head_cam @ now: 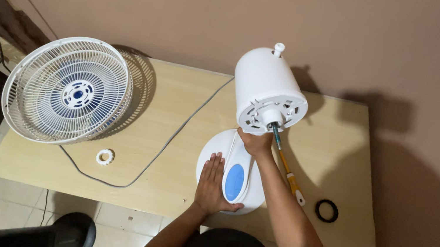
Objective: The person disassembles a white table fan by removing the blue fan blade, unscrewing the front grille, and detaching the motor housing from the base using a screwdriver. The components are placed on the table.
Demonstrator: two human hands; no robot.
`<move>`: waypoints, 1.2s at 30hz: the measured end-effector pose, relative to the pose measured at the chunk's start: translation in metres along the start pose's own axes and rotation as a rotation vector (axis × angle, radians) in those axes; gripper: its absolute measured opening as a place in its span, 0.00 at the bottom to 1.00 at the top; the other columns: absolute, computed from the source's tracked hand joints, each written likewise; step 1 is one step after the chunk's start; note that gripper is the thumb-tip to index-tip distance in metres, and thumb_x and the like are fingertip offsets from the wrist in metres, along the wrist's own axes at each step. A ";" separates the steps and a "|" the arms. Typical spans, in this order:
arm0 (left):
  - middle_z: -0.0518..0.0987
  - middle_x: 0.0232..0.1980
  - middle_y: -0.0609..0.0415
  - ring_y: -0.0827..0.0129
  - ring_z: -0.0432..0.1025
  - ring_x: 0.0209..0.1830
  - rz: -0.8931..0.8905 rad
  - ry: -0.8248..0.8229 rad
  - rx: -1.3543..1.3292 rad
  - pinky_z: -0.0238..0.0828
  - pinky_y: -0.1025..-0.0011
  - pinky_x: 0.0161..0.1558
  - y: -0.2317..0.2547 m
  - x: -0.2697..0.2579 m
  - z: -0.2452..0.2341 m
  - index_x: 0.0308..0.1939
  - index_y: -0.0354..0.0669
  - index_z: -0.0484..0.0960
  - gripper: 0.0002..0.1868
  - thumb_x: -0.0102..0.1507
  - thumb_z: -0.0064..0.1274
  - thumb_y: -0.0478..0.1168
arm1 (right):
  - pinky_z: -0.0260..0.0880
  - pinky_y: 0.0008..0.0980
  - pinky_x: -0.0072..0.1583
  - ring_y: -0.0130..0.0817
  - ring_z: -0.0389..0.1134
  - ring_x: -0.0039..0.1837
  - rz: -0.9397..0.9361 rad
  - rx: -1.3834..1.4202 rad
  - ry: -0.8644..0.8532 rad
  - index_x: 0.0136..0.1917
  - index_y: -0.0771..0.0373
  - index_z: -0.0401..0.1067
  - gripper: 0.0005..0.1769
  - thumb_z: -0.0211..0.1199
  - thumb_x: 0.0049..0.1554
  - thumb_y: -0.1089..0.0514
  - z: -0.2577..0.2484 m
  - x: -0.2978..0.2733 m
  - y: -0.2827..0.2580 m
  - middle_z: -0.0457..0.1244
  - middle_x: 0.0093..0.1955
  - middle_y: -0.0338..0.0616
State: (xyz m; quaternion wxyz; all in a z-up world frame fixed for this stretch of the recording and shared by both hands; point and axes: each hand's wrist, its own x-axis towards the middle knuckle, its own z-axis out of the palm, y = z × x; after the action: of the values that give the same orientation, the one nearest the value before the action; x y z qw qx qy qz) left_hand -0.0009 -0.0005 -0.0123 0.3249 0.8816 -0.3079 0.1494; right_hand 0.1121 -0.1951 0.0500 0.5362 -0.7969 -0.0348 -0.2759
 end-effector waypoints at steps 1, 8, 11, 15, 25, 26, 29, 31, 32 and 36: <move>0.51 0.80 0.25 0.37 0.43 0.83 0.012 0.020 -0.003 0.37 0.45 0.78 0.000 0.001 0.000 0.75 0.21 0.50 0.78 0.43 0.61 0.81 | 0.70 0.41 0.58 0.41 0.71 0.54 -0.075 -0.057 0.011 0.52 0.67 0.73 0.16 0.68 0.49 0.62 -0.001 -0.002 0.004 0.70 0.50 0.46; 0.52 0.79 0.25 0.38 0.44 0.82 0.016 0.030 -0.023 0.38 0.44 0.78 0.000 0.001 0.000 0.75 0.21 0.51 0.77 0.43 0.60 0.81 | 0.69 0.42 0.59 0.44 0.71 0.57 -0.136 -0.188 -0.056 0.54 0.66 0.75 0.17 0.71 0.52 0.61 -0.001 -0.012 0.021 0.70 0.54 0.47; 0.51 0.80 0.26 0.37 0.44 0.83 0.038 0.062 -0.025 0.38 0.44 0.79 0.003 -0.001 -0.001 0.75 0.21 0.52 0.77 0.44 0.60 0.80 | 0.69 0.41 0.59 0.44 0.70 0.58 -0.067 0.000 -0.031 0.56 0.68 0.72 0.20 0.69 0.51 0.62 0.000 -0.011 0.015 0.69 0.55 0.49; 0.52 0.80 0.26 0.37 0.43 0.83 0.023 0.033 -0.019 0.38 0.44 0.78 0.001 0.001 -0.002 0.75 0.22 0.51 0.77 0.44 0.61 0.80 | 0.71 0.39 0.57 0.40 0.71 0.54 -0.067 -0.058 0.000 0.51 0.67 0.73 0.15 0.68 0.49 0.63 -0.004 -0.002 0.001 0.70 0.50 0.46; 0.51 0.81 0.28 0.40 0.41 0.84 -0.011 -0.032 -0.015 0.37 0.46 0.79 0.002 0.001 -0.003 0.77 0.26 0.53 0.75 0.45 0.61 0.80 | 0.71 0.36 0.56 0.36 0.71 0.54 0.050 0.128 -0.029 0.53 0.67 0.72 0.17 0.68 0.49 0.63 0.000 0.004 -0.006 0.69 0.50 0.43; 0.51 0.80 0.28 0.40 0.41 0.84 -0.018 -0.036 -0.013 0.37 0.45 0.78 0.003 0.001 -0.003 0.77 0.26 0.53 0.75 0.44 0.61 0.80 | 0.71 0.36 0.55 0.36 0.71 0.53 0.067 0.124 -0.031 0.51 0.67 0.72 0.16 0.68 0.49 0.63 0.000 0.004 -0.006 0.70 0.49 0.43; 0.51 0.80 0.27 0.39 0.41 0.83 0.014 -0.033 0.027 0.36 0.45 0.78 0.002 0.003 -0.003 0.76 0.26 0.53 0.76 0.44 0.61 0.81 | 0.71 0.37 0.54 0.37 0.71 0.51 0.047 0.060 -0.019 0.49 0.67 0.73 0.14 0.68 0.48 0.64 -0.003 0.005 -0.005 0.70 0.47 0.44; 0.51 0.80 0.27 0.39 0.41 0.83 0.020 -0.029 0.035 0.36 0.45 0.78 0.003 0.003 -0.002 0.76 0.26 0.53 0.76 0.43 0.62 0.80 | 0.70 0.39 0.54 0.39 0.70 0.51 -0.053 -0.047 0.010 0.49 0.68 0.72 0.16 0.68 0.47 0.65 -0.006 0.002 -0.004 0.69 0.48 0.46; 0.51 0.80 0.28 0.39 0.41 0.83 0.009 -0.025 0.027 0.37 0.45 0.78 0.002 0.003 -0.001 0.76 0.26 0.53 0.76 0.43 0.62 0.80 | 0.70 0.39 0.54 0.39 0.71 0.51 -0.038 -0.044 0.003 0.49 0.67 0.72 0.15 0.68 0.47 0.65 -0.006 0.001 -0.003 0.69 0.47 0.45; 0.52 0.80 0.28 0.40 0.43 0.83 -0.042 -0.052 -0.003 0.38 0.45 0.78 0.003 0.005 -0.001 0.76 0.27 0.54 0.75 0.41 0.65 0.77 | 0.71 0.39 0.54 0.39 0.71 0.49 -0.048 -0.041 0.016 0.47 0.67 0.72 0.13 0.68 0.47 0.65 -0.006 0.001 -0.005 0.69 0.45 0.44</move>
State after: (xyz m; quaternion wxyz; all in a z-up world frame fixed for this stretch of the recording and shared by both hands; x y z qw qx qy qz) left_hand 0.0005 -0.0038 -0.0080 0.3210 0.8911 -0.2979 0.1191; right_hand 0.1084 -0.1987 0.0563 0.5133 -0.8044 -0.0441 -0.2959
